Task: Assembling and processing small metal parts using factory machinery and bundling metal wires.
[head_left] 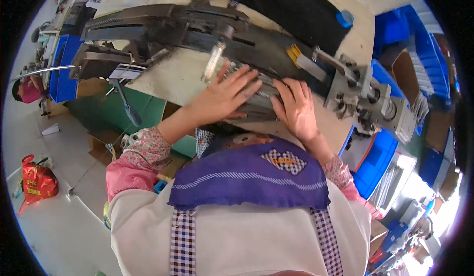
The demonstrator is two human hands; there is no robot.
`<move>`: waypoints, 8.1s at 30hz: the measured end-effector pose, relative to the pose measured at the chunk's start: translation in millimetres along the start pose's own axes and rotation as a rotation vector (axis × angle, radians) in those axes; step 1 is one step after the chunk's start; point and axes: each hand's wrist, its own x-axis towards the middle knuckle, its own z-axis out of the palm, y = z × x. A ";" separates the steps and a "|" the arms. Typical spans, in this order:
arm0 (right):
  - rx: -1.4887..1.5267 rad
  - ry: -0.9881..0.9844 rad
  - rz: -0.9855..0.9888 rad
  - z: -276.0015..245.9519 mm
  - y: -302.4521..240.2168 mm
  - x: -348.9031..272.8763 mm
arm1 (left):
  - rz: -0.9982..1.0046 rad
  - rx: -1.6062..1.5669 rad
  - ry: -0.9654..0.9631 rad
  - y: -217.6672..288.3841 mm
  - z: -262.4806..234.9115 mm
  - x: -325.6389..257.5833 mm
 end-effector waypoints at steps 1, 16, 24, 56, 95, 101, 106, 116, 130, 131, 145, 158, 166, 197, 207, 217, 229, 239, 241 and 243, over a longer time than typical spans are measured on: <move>-0.031 -0.005 0.021 -3.1 -2.0 1.5 | 0.053 0.001 -0.017 -4.7 3.2 1.0; -0.022 -0.286 -0.541 20.7 23.8 340.8 | 0.199 -0.223 0.273 -11.2 9.5 -25.0; -0.392 -0.360 -0.607 205.0 18.0 421.9 | -0.114 -0.478 0.423 -17.4 3.5 -85.1; -0.009 0.117 -0.170 -75.7 -45.9 10.6 | -0.141 -0.814 0.015 58.0 -59.1 29.0; 0.347 0.127 -0.118 -64.0 5.2 125.7 | 0.072 0.247 0.650 -41.5 -106.3 82.6; 0.432 -0.278 0.026 -83.4 24.0 133.0 | 0.112 0.228 0.635 -46.2 -112.5 89.3; 0.490 -0.183 0.136 -74.4 11.9 143.8 | 0.071 0.231 0.613 -53.7 -113.2 93.6; 0.393 0.046 -0.029 -41.2 8.4 142.8 | -0.376 -1.397 0.802 19.5 -58.8 41.9; 0.387 0.005 0.025 -30.7 10.0 148.3 | -0.018 -3.077 0.435 -19.4 -75.4 22.5; 0.392 0.007 0.031 -30.7 11.7 148.6 | -0.031 -3.077 0.432 -18.9 -75.5 22.5; 0.049 -0.369 0.003 -62.1 9.8 193.3 | -0.565 -0.738 0.394 -4.1 -17.1 33.9; 0.126 -0.332 -0.909 181.5 78.1 339.1 | -0.566 -1.072 0.405 4.6 -6.1 37.6; -0.614 -0.310 -0.813 180.1 53.9 362.3 | -0.473 -1.167 0.475 -0.3 6.4 37.0; -0.404 -0.485 0.012 132.6 54.4 393.8 | -0.564 -1.376 0.343 7.4 -4.2 34.7; -0.101 -0.460 -0.101 -28.1 64.0 364.0 | -0.655 -1.275 0.649 16.9 -3.0 40.4; 0.116 -0.286 0.242 -92.5 -18.9 16.7 | -0.599 -1.315 0.627 13.0 5.8 43.5; -0.577 -0.025 0.143 -12.4 41.1 24.7 | -0.570 -0.902 0.690 11.5 5.6 42.0; -0.478 -0.011 0.266 -10.3 33.1 42.7 | -0.562 -0.862 0.578 16.1 -13.5 27.2; -0.434 -0.060 0.312 -10.0 37.5 52.6 | -0.682 -0.900 0.459 20.6 -12.1 8.7; -0.537 0.047 0.146 -6.8 45.0 53.1 | -0.602 -0.888 0.778 38.0 -18.1 -24.2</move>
